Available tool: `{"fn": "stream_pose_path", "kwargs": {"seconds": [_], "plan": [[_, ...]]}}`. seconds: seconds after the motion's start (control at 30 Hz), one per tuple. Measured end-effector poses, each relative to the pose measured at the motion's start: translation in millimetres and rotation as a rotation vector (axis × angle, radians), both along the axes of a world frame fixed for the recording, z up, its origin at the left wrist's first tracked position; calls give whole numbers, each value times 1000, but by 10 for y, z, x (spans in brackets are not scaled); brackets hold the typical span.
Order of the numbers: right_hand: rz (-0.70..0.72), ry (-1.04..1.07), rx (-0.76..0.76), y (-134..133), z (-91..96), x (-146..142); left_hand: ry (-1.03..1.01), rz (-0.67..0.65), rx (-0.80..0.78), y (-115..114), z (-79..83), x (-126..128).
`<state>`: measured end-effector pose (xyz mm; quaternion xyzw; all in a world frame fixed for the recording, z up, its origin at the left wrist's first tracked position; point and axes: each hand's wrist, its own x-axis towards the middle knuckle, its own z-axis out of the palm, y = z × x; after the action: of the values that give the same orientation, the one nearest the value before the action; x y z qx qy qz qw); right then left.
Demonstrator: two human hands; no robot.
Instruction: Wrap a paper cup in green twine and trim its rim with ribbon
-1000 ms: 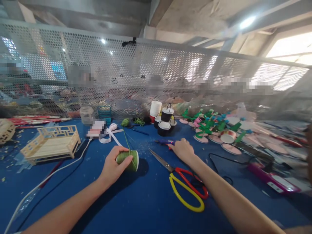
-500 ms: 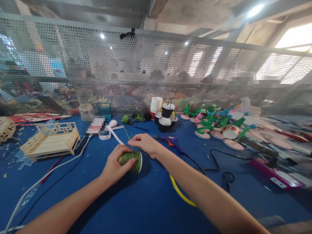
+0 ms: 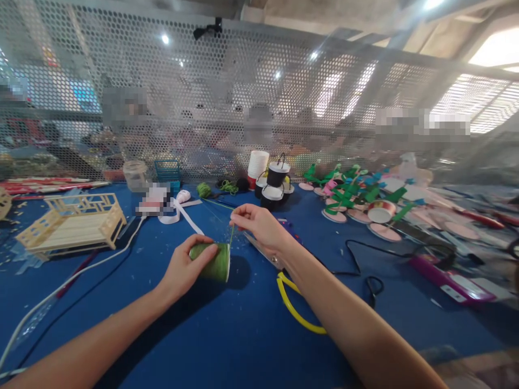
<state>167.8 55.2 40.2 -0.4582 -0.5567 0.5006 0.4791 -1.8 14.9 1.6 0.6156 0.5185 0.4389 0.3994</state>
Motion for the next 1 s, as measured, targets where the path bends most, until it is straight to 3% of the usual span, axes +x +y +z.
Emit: {"fn": "stream_pose_path", "kwargs": {"seconds": [0.43,1.0], "plan": [[-20,-128,98,59,-107,10,13,-50,68,-23,-14,15],[-21,-209,5,-1,-102,-43,68,-70,323,-64,-1,-6]]}}
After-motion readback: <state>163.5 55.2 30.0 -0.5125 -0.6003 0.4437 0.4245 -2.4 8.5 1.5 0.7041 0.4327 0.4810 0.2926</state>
